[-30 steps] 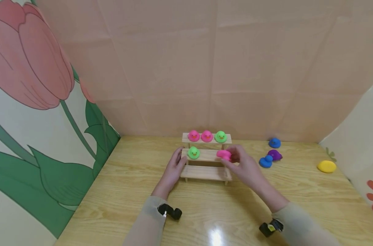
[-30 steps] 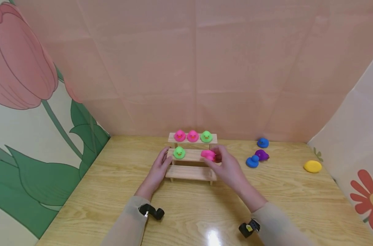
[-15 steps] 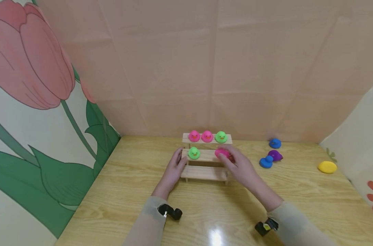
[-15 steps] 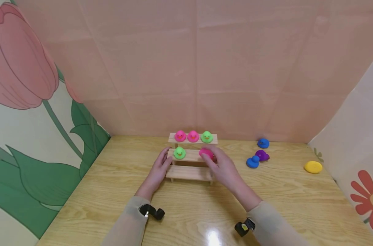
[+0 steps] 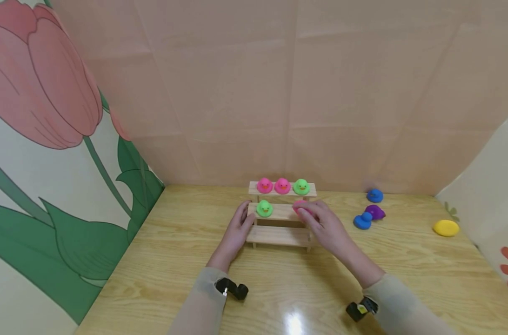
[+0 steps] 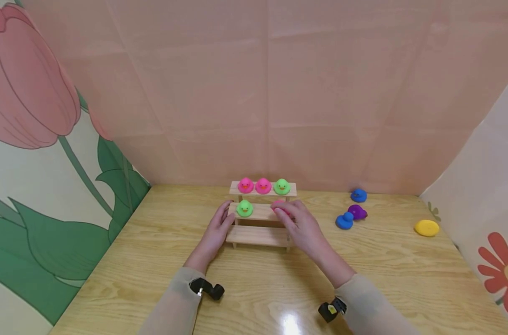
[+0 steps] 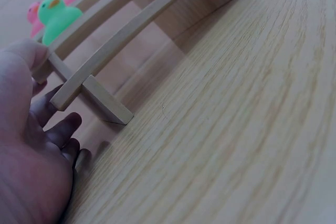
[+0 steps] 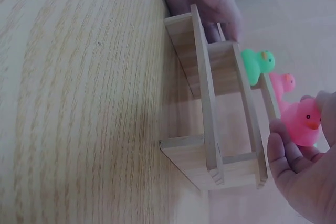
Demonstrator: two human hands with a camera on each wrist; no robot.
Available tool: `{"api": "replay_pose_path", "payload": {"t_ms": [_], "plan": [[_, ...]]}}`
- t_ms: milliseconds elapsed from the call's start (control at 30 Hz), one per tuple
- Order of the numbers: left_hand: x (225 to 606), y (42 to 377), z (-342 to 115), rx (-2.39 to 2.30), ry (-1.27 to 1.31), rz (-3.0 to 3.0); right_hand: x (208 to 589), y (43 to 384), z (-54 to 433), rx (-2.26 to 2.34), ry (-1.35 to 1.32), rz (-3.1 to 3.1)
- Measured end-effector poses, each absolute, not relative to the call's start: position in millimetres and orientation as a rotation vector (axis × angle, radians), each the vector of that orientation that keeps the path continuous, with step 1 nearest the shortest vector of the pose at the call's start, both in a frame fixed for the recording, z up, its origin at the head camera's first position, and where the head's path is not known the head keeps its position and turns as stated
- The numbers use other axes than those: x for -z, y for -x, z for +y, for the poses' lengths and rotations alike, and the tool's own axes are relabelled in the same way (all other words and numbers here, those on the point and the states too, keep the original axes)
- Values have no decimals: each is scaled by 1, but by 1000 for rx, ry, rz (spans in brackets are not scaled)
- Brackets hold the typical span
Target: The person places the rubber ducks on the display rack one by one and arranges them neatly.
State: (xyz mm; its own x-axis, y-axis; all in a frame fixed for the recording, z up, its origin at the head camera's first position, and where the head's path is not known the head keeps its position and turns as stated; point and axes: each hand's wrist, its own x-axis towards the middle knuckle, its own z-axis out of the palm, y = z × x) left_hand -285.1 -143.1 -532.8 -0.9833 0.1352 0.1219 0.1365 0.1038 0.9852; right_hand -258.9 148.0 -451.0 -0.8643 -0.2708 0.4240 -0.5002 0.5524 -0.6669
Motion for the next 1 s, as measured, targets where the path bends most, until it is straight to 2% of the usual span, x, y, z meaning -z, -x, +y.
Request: {"api": "replay_pose_path", "payload": {"t_ms": [700,1000], "plan": [[532,285,-144,2060,268,-2359,456,262,147,-1206,-661,-2501],[531,286,-144,2072,267,-2359,458,262,140,-1337,-615,-2541]]}}
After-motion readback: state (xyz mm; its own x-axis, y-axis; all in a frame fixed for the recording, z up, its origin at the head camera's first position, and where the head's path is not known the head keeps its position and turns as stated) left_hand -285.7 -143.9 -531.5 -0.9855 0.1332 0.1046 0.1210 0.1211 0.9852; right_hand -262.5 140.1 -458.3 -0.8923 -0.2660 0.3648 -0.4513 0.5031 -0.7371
